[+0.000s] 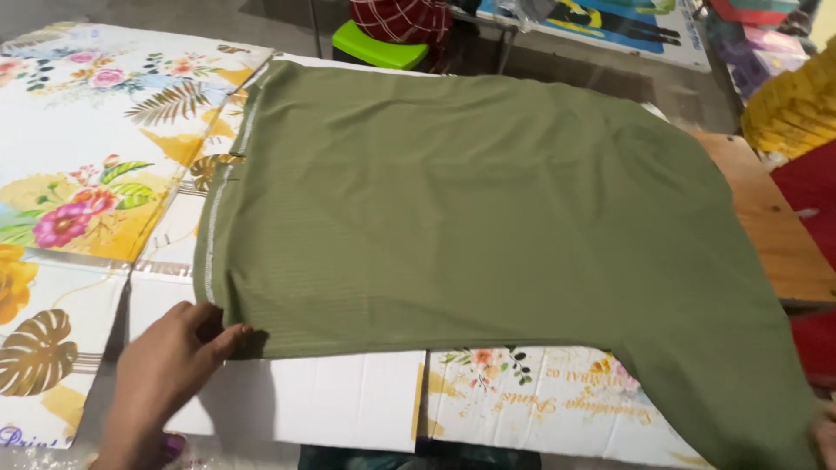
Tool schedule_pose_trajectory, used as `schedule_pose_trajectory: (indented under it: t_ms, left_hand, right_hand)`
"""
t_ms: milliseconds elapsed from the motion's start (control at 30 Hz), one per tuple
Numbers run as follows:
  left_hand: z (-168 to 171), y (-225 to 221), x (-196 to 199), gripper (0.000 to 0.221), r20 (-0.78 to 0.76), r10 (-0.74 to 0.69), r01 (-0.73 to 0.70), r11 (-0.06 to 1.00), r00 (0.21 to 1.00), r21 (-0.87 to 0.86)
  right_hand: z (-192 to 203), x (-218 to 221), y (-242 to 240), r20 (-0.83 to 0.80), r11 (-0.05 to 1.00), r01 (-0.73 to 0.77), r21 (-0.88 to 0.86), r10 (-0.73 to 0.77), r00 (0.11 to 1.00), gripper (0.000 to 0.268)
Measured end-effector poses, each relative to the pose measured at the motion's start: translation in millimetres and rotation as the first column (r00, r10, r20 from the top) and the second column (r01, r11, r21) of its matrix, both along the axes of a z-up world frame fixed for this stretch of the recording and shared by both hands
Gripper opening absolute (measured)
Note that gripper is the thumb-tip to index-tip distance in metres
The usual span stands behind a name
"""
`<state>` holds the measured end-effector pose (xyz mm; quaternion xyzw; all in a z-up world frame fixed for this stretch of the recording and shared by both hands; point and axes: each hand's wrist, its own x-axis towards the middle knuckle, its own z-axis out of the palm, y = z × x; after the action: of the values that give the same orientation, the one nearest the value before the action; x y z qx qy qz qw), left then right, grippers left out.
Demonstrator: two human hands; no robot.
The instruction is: The person spreads a green shirt flat on a table and smooths it with both hands. They fold the sleeves and sides inward, fold the garment into a compact rectangle, press it flat, then unfold it back open on the table.
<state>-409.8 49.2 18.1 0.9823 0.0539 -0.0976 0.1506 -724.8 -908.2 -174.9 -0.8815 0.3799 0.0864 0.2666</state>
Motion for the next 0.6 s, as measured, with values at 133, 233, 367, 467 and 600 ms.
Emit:
schedule_pose_trajectory:
  t_ms: [133, 233, 367, 467, 600]
  left_hand:
    - [-67, 29, -10, 0.041, 0.145, 0.0, 0.014, 0.995, 0.989, -0.097]
    - [-119, 75, -7, 0.031, 0.082, 0.104, -0.025, 0.756, 0.991, -0.654]
    - [-145, 113, -1, 0.023, -0.057, 0.13, -0.108, 0.43, 0.99, -0.896]
    - [-151, 110, 3, 0.035, -0.033, 0.131, -0.092, 0.477, 0.991, -0.874]
    - [-159, 118, 5, 0.086, 0.043, 0.096, -0.019, 0.561, 0.994, -0.828]
  right_hand:
    - [-114, -50, -37, -0.029, 0.997, 0.046, 0.069, -0.044, 0.999, 0.037]
    - [-92, -75, -20, -0.431, 0.916, -0.171, -0.363, -0.003, 0.902, 0.069]
    - [-44, -92, 22, -0.325, 0.958, -0.193, -0.213, 0.117, 0.939, 0.07]
    - [4, -125, 15, -0.233, 0.969, -0.225, -0.103, 0.196, 0.952, 0.071]
    - [79, -126, 47, -0.085, 0.955, -0.293, 0.034, 0.295, 0.952, 0.073]
